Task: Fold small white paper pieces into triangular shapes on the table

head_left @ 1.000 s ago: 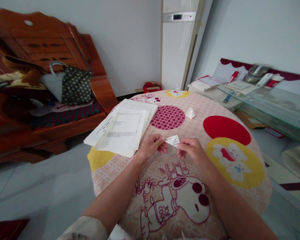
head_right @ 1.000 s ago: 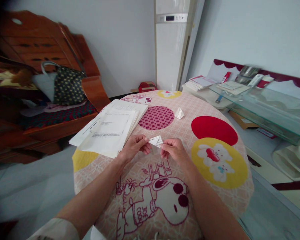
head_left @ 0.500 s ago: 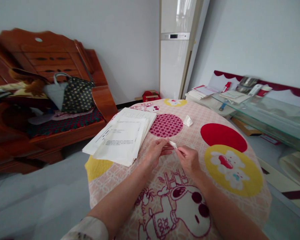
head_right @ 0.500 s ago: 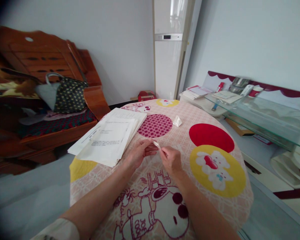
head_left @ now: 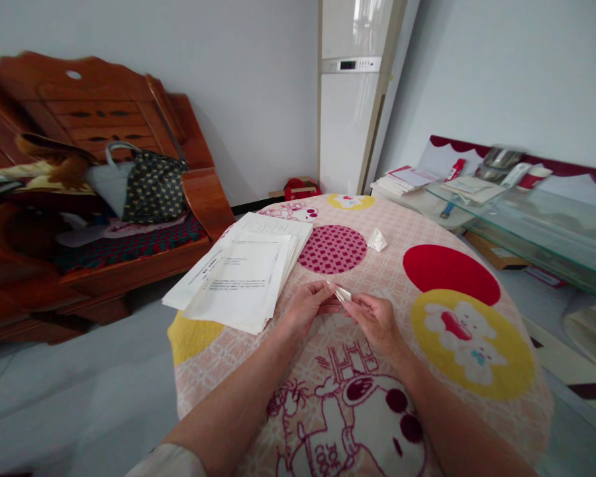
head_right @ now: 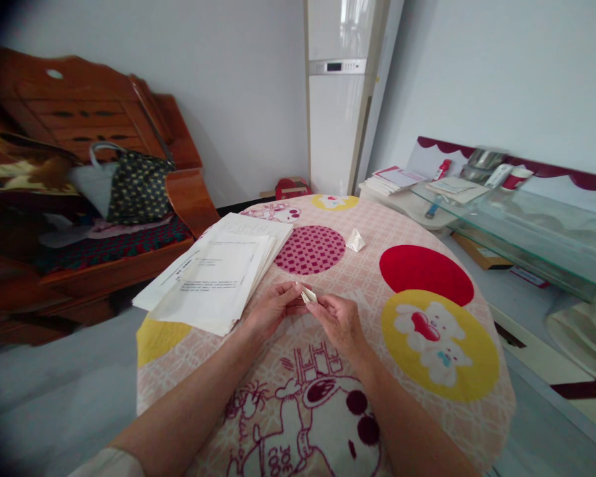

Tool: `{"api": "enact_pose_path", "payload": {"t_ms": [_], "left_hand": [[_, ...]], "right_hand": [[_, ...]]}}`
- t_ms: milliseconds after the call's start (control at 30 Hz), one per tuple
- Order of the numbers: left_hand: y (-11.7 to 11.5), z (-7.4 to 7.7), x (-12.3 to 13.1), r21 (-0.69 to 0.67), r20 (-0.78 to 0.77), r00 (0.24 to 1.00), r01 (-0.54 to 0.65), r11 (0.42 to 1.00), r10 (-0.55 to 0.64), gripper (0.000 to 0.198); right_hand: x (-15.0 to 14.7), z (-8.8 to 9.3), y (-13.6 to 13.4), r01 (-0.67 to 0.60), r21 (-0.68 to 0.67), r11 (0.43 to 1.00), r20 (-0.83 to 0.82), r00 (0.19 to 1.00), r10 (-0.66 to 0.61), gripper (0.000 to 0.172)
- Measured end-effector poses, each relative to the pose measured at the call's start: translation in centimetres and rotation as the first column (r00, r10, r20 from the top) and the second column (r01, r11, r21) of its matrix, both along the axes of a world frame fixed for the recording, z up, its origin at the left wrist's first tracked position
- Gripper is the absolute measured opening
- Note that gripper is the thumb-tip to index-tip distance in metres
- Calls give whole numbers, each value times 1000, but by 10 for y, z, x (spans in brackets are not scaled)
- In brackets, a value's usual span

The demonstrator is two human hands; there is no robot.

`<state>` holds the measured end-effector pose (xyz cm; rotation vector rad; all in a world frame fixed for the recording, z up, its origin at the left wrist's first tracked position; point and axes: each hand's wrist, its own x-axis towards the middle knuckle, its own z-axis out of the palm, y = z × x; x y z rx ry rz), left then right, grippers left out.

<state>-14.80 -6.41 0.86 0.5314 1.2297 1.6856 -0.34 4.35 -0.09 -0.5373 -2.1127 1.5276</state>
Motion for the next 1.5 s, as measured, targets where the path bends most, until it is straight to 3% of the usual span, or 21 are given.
{"api": "enact_pose_path", "payload": {"t_ms": [133, 367, 1133, 1500], "left_hand": [[0, 0, -2, 3, -3, 999, 36, 999, -36, 52], [-2, 4, -3, 3, -14, 997, 74, 997, -74, 52], [-4, 6, -3, 18, -10, 997, 73, 997, -73, 49], [-5, 6, -5, 3, -41, 998, 53, 999, -53, 53]], "right_hand": [[-1, -1, 1, 9, -99, 995, -31, 999, -12, 35], [-3, 2, 0, 34, -157, 987, -27, 999, -39, 29], [-3, 2, 2, 22, -207, 978, -27, 999, -28, 38], [0, 0, 1, 34, 136, 990, 12, 999, -35, 29]]}}
